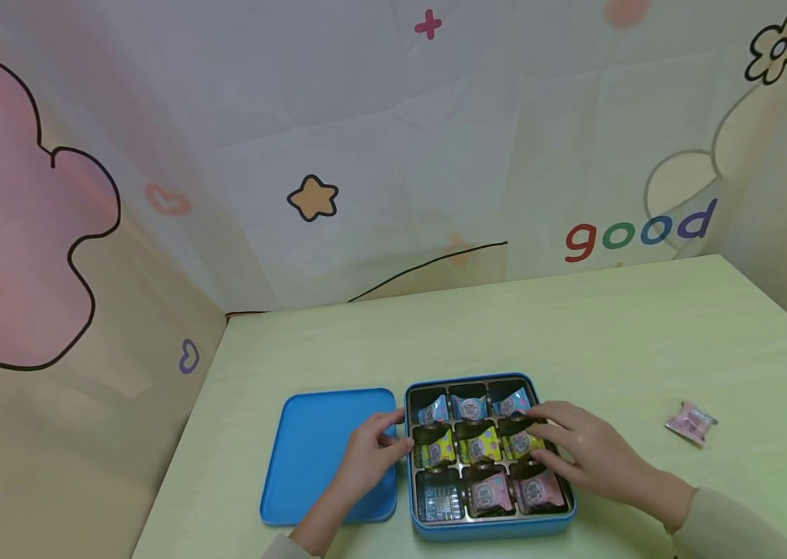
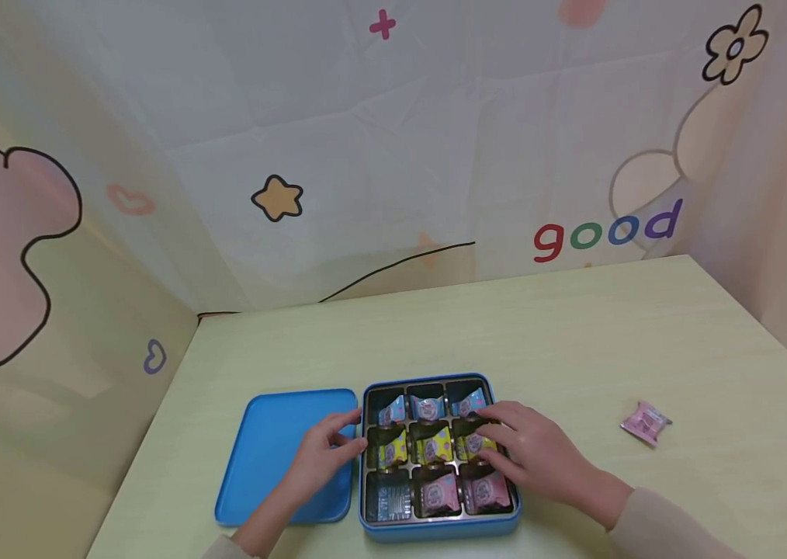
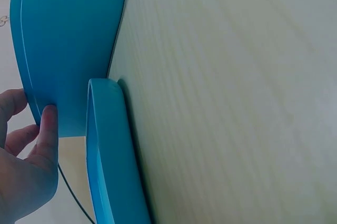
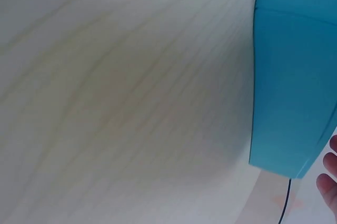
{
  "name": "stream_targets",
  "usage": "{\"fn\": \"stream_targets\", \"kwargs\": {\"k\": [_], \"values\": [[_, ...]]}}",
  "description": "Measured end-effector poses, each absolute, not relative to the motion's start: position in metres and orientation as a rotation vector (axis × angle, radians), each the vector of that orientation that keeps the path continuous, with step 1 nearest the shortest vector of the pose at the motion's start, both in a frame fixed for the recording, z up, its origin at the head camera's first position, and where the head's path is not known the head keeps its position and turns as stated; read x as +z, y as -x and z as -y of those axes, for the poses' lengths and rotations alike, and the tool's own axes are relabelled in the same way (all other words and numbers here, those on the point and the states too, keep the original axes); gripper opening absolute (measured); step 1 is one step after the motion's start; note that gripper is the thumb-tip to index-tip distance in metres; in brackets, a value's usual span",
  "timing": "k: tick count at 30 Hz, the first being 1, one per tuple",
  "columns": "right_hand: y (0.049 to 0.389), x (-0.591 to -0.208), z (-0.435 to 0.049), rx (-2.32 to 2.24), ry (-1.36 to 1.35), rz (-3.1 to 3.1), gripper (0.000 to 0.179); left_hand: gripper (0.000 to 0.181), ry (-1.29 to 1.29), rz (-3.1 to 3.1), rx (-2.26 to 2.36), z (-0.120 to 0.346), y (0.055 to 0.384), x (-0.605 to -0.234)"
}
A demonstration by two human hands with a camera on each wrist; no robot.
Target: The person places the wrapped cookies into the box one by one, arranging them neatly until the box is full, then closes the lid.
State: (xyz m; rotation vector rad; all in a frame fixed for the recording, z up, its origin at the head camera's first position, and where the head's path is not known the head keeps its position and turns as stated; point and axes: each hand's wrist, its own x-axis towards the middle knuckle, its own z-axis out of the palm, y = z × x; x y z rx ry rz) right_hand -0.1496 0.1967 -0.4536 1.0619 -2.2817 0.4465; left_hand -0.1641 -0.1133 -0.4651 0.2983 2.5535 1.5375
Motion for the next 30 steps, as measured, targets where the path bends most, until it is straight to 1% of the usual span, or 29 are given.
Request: {"fn": "stream_targets", "kwargs": {"k": [10, 16, 20, 25, 30], "values": [[0.155, -0.461, -0.215, 0.428, -0.978, 2.324, 0.027, 0.049, -0.311, -2.532, 1.552, 0.113, 0.164, -0.464], [0.156, -0.465, -0.223, 0.422, -0.928, 2.342, 0.035, 0.05, -0.314, -2.535, 1.55, 0.114, 0.164, -0.464], [0.157, -0.467, -0.229, 0.389, -0.865, 2.425, 0.033, 0.05, -0.315, -2.537, 1.547, 0.114, 0.164, -0.464], [0.158, -0.471, -0.239, 0.345, -0.759, 2.602, 0.05, 0.048, -0.298, -2.53, 1.544, 0.113, 0.162, -0.459], [0.159, -0.474, -0.251, 0.329, -0.646, 2.781, 0.06, 0.045, -0.286, -2.529, 1.538, 0.108, 0.154, -0.438]]}}
